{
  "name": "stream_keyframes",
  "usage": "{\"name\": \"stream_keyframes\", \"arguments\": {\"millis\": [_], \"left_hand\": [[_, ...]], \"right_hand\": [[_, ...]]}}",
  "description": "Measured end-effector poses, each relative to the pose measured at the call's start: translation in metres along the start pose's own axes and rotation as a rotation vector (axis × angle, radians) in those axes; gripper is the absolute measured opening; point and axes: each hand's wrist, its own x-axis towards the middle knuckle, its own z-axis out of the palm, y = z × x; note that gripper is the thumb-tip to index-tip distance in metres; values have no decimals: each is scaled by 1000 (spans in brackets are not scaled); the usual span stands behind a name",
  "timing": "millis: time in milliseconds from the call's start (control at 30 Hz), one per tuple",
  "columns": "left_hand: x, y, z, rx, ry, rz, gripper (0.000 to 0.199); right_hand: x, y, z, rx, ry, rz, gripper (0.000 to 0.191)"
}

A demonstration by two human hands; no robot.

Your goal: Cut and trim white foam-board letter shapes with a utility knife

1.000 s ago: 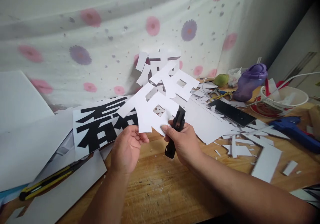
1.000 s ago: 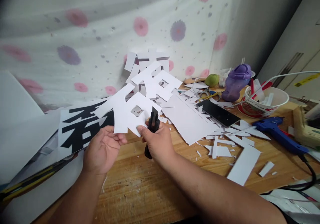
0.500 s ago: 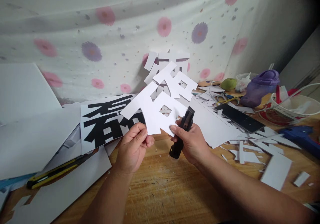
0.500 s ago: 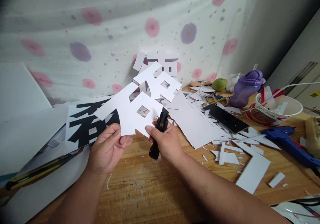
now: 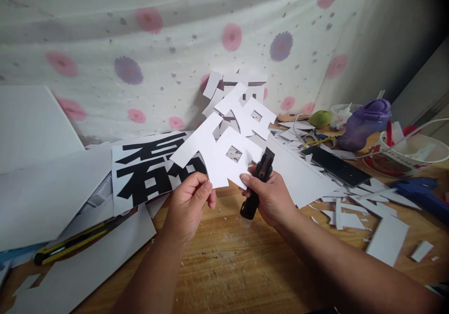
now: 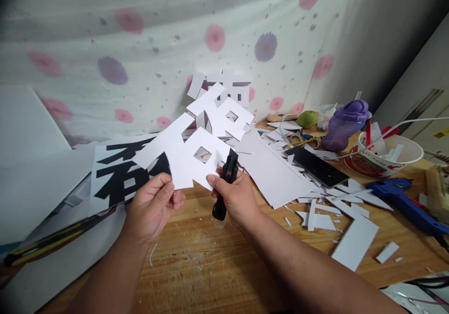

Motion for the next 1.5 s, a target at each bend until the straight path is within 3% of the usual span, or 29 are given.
{"name": "stream_keyframes", "arguments": {"millis": [433,667,1000,1133,1233,1367,1500], "left_hand": [[-2,7,1,-113,-61,-43,21],[0,4,-1,-74,-6,-54,23],[-1,6,1,-109,-29,-71,20],[0,5,1,-80,6,-62,25],[0,0,0,92,42,16,30],[-5,-5,-2,332,173,186,31],[-11,-8,3,335,286,236,25]], "right_hand": [[2,-2,-4,44,-67,5,32],[3,-2,-3,-4,-48,3,34],[4,-1,-4,6,-98,9,32],[4,-1,-4,-14,-70,10,35],[3,0,-2,-5,-56,15,34],[2,0,1,33,-6,19,35],[-1,-1,5,74,1,34,36]]}}
